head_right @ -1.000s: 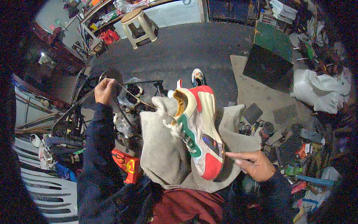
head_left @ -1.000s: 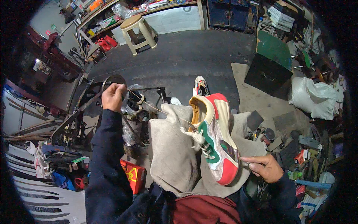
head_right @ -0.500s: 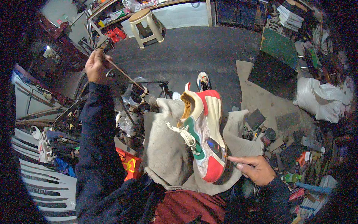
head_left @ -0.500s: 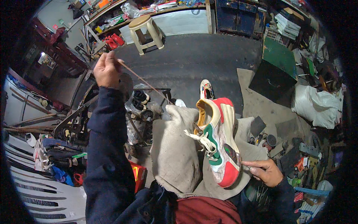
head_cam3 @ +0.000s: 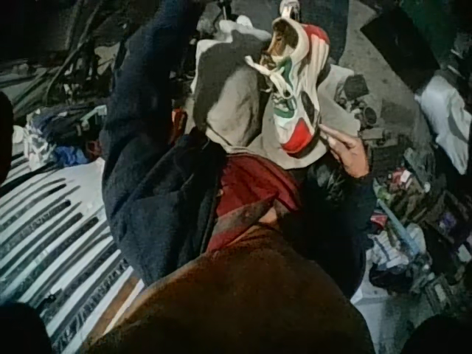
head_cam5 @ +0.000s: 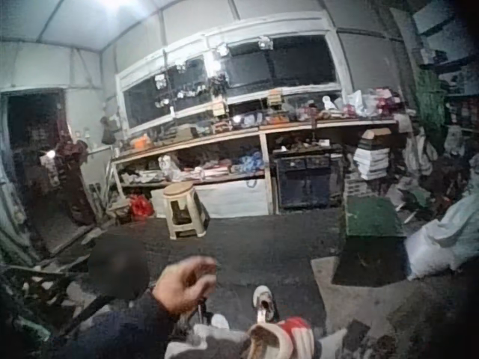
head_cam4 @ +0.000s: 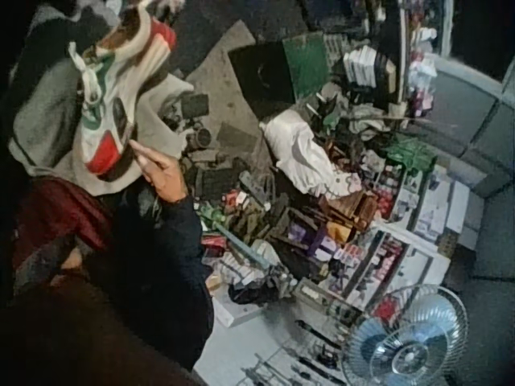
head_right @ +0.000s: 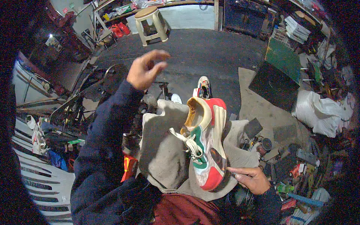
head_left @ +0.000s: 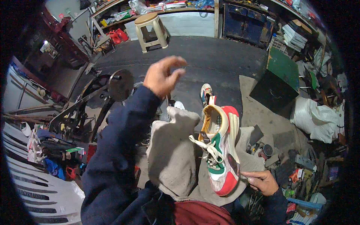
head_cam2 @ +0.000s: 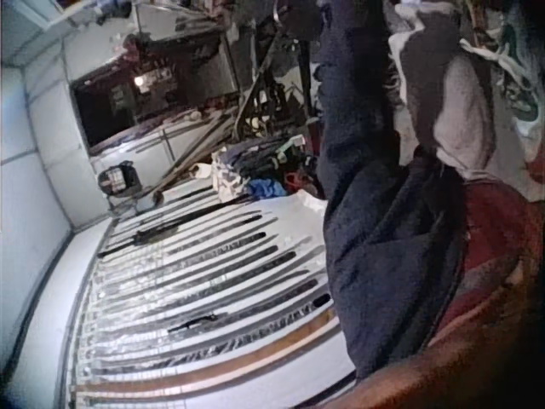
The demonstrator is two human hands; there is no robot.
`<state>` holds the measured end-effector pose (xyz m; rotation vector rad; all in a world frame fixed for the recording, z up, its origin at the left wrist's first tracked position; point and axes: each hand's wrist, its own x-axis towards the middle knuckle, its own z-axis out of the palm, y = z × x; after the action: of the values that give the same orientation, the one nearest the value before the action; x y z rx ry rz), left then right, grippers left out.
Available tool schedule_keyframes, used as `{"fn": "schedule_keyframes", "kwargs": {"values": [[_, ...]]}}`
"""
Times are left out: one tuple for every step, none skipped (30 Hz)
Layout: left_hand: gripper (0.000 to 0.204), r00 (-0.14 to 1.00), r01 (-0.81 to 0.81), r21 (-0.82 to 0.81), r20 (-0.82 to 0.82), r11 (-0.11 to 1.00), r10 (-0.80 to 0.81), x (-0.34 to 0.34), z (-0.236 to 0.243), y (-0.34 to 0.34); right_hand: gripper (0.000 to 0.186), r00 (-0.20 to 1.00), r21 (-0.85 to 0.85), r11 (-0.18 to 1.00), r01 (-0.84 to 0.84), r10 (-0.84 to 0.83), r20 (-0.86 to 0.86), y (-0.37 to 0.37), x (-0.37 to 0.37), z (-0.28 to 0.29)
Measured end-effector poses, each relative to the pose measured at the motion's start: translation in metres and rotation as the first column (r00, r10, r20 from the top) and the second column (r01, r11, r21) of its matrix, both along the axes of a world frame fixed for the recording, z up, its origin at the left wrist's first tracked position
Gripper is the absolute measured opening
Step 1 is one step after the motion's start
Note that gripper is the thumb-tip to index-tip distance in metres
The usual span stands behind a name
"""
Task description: The person sews a multicolored sneaker by hand using a needle and thread. They repeatedly insert the needle through the shoe's upper, pull the thread through, and tighten the stitches while holding the shoe steady.
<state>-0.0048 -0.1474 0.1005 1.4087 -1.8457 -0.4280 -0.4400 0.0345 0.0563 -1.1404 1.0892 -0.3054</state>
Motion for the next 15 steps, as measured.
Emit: {"fn": "schedule_keyframes", "kwargs": {"values": [[0.023, 0.985, 0.138, 0.112, -0.118, 0.984, -0.125, -0.009, -0.001, 0.015, 0.032, 1.000, 0.026, 1.000, 0.008, -0.007, -0.012, 0.000, 0.000, -0.001], [0.024, 0.953, 0.273, 0.193, -0.188, 0.942, -0.237, -0.017, -0.003, 0.032, 0.032, 1.000, 0.009, 1.000, 0.005, -0.004, -0.006, 0.000, -0.001, -0.001], [0.027, 0.893, 0.423, 0.236, -0.272, 0.875, -0.359, -0.025, -0.004, 0.047, 0.032, 1.000, 0.011, 1.000, -0.002, 0.002, -0.017, -0.001, -0.002, -0.001], [0.031, 0.871, 0.486, 0.277, -0.224, 0.829, -0.436, -0.032, -0.005, 0.057, 0.032, 0.999, 0.024, 1.000, -0.006, 0.007, -0.039, -0.002, -0.002, -0.002], [0.036, 0.813, 0.582, 0.250, -0.195, 0.774, -0.548, -0.039, -0.007, 0.065, 0.032, 1.000, 0.013, 1.000, -0.011, 0.011, -0.016, -0.002, -0.003, -0.003], [0.042, 0.802, 0.596, 0.311, -0.184, 0.740, -0.569, -0.044, -0.008, 0.070, 0.032, 1.000, 0.013, 1.000, -0.015, 0.015, -0.003, -0.003, -0.003, -0.003], [0.043, 0.787, 0.611, 0.318, -0.143, 0.725, -0.601, -0.051, -0.011, 0.071, 0.032, 1.000, 0.010, 1.000, -0.020, 0.020, 0.011, -0.004, -0.003, -0.004], [0.040, 0.782, 0.608, 0.387, -0.143, 0.693, -0.606, -0.055, -0.012, 0.070, 0.032, 1.000, 0.001, 1.000, -0.026, 0.025, 0.019, -0.004, -0.003, -0.005], [0.038, 0.771, 0.612, 0.456, -0.165, 0.646, -0.615, -0.058, -0.015, 0.067, 0.032, 0.999, -0.008, 1.000, -0.029, 0.029, 0.025, -0.005, -0.004, -0.006], [0.030, 0.760, 0.617, 0.501, -0.176, 0.607, -0.626, -0.061, -0.017, 0.061, 0.032, 0.999, -0.018, 0.999, -0.029, 0.030, 0.031, -0.005, -0.004, -0.006], [0.028, 0.748, 0.628, 0.512, -0.192, 0.585, -0.635, -0.061, -0.018, 0.056, 0.032, 0.999, -0.029, 0.999, -0.032, 0.033, 0.035, -0.004, -0.004, -0.006], [0.025, 0.726, 0.650, 0.528, -0.221, 0.546, -0.651, -0.061, -0.020, 0.050, 0.032, 0.999, -0.040, 0.999, -0.032, 0.034, 0.038, -0.004, -0.004, -0.007], [0.022, 0.703, 0.672, 0.542, -0.252, 0.505, -0.665, -0.060, -0.021, 0.045, 0.032, 0.999, -0.036, 0.999, -0.027, 0.028, 0.027, -0.003, -0.004, -0.007], [0.015, 0.700, 0.668, 0.567, -0.258, 0.482, -0.665, -0.058, -0.021, 0.041, 0.032, 0.999, -0.043, 0.999, -0.022, 0.023, 0.036, -0.002, -0.005, -0.007], [0.014, 0.678, 0.698, 0.524, -0.266, 0.488, -0.685, -0.057, -0.021, 0.039, 0.032, 0.999, -0.035, 0.999, -0.012, 0.014, 0.032, 0.000, -0.005, -0.007]]}}
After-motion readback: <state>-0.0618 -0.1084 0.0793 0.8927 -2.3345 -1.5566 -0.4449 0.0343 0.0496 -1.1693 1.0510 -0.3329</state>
